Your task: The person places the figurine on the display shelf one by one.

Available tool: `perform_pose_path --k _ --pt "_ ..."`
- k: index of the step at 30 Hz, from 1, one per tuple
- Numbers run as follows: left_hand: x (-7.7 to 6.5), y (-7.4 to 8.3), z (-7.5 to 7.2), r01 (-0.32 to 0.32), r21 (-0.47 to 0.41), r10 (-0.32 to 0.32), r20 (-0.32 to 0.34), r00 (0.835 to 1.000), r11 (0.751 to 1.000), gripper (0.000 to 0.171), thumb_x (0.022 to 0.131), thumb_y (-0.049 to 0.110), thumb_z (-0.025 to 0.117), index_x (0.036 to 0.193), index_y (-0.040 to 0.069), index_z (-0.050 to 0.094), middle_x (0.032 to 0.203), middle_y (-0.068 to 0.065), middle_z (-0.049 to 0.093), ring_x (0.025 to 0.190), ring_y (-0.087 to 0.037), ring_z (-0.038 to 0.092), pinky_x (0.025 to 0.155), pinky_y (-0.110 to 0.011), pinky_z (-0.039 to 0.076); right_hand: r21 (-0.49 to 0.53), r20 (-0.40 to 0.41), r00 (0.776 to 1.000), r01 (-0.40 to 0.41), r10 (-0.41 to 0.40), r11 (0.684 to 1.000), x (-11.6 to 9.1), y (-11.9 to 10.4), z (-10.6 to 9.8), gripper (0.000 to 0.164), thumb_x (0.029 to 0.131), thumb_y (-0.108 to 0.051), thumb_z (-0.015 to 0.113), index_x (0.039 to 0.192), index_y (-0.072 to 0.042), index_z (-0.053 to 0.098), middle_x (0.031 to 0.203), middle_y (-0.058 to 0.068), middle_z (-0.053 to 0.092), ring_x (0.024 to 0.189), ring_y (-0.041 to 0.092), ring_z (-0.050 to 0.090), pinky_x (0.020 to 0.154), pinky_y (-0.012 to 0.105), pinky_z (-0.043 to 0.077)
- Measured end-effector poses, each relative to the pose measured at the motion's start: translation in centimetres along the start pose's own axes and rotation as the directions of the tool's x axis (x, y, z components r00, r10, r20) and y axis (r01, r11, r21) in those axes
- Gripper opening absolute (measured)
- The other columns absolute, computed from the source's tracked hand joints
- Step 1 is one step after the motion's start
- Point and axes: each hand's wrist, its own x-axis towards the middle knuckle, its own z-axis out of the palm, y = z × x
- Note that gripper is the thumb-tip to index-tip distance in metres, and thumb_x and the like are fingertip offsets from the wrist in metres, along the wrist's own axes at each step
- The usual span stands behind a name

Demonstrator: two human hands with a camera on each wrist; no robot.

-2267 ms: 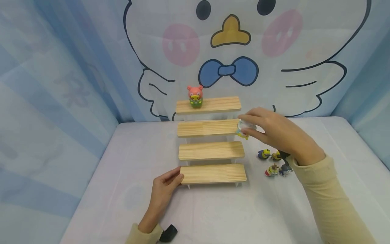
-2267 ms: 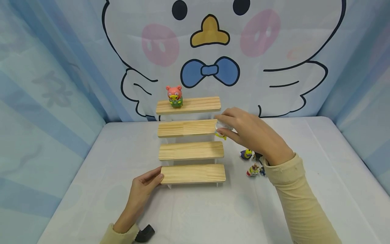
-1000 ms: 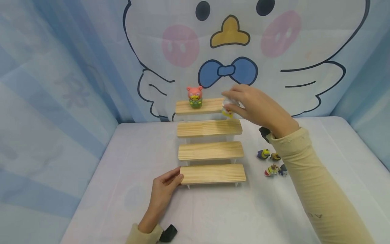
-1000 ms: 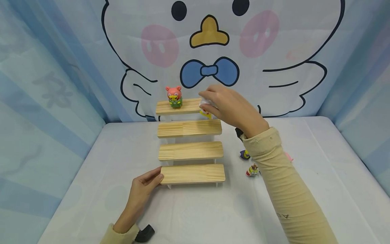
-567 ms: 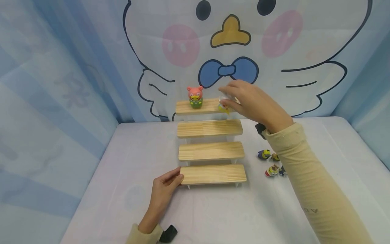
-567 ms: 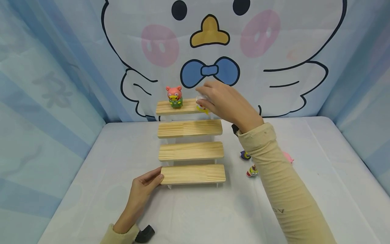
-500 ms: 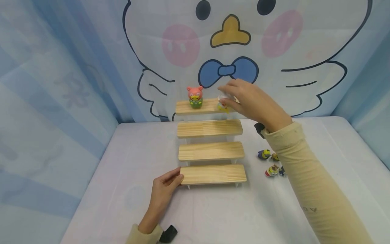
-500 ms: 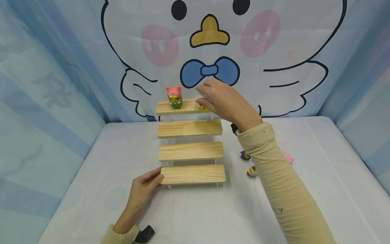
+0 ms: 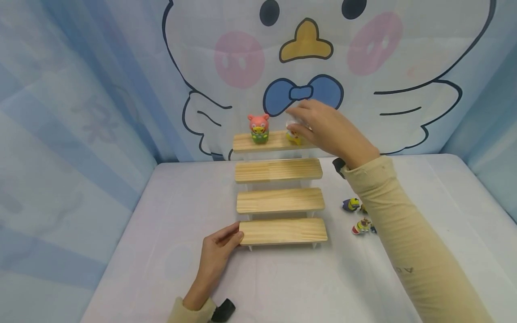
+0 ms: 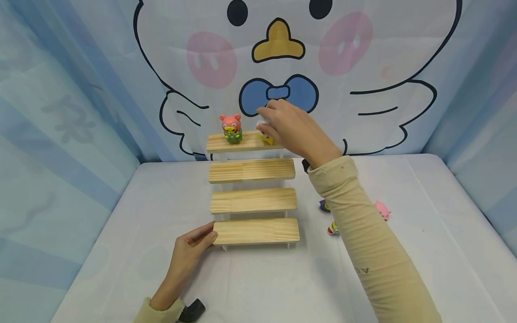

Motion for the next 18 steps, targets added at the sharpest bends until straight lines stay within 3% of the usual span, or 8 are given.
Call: perform_pose_path --k 18 --pt "0.1 -0.1 0.0 0.004 -0.006 -0.004 -0.004 1.0 1.0 0.039 0.088 0.011 0.076 0.123 -0.004 0.067 0.118 -0.021 0.068 0.096 -0.009 0.068 0.081 -0.019 0.057 -0.014 0.088 0.991 -0.095 0.096 0.995 1.4 0.1 0.4 0.046 0.102 -0.028 0.058 0.138 0.002 0.055 0.134 0.02 0.059 0.126 0.033 0.053 0.109 0.049 0.044"
